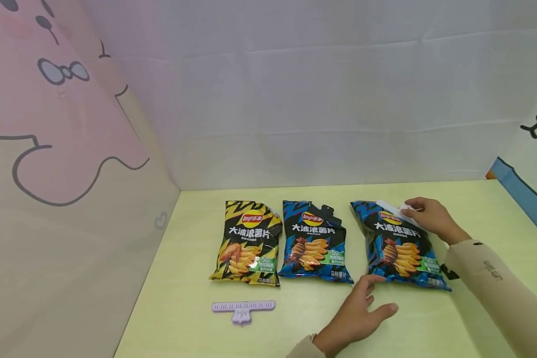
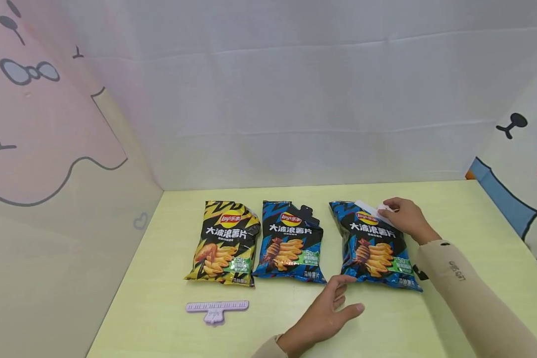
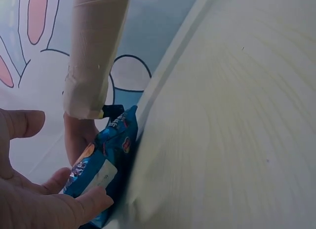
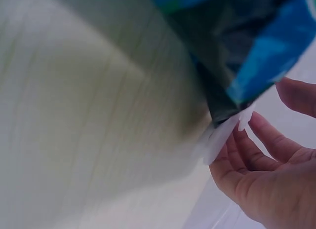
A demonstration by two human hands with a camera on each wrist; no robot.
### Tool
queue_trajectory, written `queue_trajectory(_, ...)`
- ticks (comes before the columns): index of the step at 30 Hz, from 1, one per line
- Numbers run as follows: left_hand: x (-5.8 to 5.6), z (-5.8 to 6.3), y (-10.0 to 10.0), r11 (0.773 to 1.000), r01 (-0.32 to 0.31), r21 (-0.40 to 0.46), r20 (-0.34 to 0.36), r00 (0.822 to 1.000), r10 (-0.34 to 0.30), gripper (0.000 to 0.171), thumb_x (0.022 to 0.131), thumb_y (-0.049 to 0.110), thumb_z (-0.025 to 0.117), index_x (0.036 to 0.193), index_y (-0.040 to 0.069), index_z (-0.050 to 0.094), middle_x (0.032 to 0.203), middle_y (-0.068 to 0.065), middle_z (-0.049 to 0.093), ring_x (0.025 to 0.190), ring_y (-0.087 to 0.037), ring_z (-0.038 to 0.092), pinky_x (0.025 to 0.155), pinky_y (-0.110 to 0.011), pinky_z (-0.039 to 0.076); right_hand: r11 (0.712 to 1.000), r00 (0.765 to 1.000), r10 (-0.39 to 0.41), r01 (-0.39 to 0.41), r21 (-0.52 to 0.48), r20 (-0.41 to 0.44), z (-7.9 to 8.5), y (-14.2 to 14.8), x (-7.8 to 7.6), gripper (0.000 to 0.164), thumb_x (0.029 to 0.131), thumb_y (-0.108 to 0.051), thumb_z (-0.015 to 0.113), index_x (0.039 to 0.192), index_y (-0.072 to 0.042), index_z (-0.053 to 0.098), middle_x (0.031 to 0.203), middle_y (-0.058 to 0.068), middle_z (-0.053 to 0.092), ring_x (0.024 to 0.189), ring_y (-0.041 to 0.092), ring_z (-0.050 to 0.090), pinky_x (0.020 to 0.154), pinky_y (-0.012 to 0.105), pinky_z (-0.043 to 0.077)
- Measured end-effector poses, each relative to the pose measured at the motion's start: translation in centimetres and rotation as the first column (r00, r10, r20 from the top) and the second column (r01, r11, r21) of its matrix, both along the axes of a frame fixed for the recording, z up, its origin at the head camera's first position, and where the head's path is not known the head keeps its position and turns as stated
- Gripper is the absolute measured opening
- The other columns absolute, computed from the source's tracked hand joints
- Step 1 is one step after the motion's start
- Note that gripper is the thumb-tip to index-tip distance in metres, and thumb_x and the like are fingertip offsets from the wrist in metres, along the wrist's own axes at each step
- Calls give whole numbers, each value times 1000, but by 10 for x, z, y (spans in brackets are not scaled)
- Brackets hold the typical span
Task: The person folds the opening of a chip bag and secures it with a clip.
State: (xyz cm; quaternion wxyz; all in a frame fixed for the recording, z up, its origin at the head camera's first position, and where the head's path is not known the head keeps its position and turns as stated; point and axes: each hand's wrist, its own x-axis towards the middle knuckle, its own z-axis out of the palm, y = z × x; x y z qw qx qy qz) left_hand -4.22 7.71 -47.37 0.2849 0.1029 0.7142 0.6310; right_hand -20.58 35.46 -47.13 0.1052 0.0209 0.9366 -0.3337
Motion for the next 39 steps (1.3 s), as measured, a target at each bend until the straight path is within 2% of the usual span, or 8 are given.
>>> queue_trajectory(5,1,5,-1,999,-25,-42,-49,999,23,42,96,28,67,134,34,51,167,-8,25,147,-29,43,113,-31,45,1000,1000,9,-8,10,-20,5,-2,2,62,106,-36,49,142,14,42,140,41,46,123,57,49,95,65,48)
queue_trajectory(10,1,9,-3,997,-40,-63,-50,998,36,41,96,31,68,132,39,52,168,-9,21,149,-30,39,113,-32,45,999,999,30,-29,34,-34,10,-7,4,62,106,-37,49,144,12,42,145,40,42,128,58,44,98,68,45)
queue_trajectory(14,0,10,-7,998,-26,-57,-76,997,21,44,97,32,66,138,38,50,169,-10,19,151,-31,35,114,-33,45,998,997,38,-35,49,-72,16,-13,7,61,105,-37,50,145,10,41,147,40,39,130,60,39,100,71,40)
queue_trajectory(17,-1,12,-10,998,-26,-51,-96,995,21,47,98,32,65,142,36,48,169,-11,17,148,-34,39,112,-36,47,999,994,37,-35,20,-107,20,-20,9,63,105,-36,51,146,10,39,147,41,37,129,60,40,101,71,39)
queue_trajectory(22,-6,19,-16,998,-63,-31,-115,992,59,48,98,31,64,144,30,47,168,-13,19,148,-35,40,110,-41,49,999,990,41,-45,-25,-133,26,-33,13,67,104,-38,53,150,8,36,148,40,37,130,58,41,100,71,41)
queue_trajectory(26,-12,23,-20,994,-108,-32,-123,987,103,50,98,32,64,144,29,46,168,-11,21,147,-36,41,109,-48,48,997,990,49,-57,-57,-131,29,-47,15,67,104,-39,53,152,4,35,149,38,38,131,56,43,99,69,44)
queue_trajectory(30,-21,26,-28,989,-142,-27,-127,982,138,49,99,33,63,144,36,44,169,-7,21,148,-34,39,111,-51,46,993,987,73,-86,-86,-145,33,-64,18,67,104,-40,53,153,2,34,150,35,40,131,54,45,98,66,46)
queue_trajectory(39,-46,33,-61,966,-259,21,-206,944,257,52,101,36,60,149,31,39,159,-7,38,147,-33,39,115,-56,40,975,971,152,-178,-130,-185,49,-101,24,61,103,-35,57,151,-1,39,150,31,43,127,50,53,98,61,50)
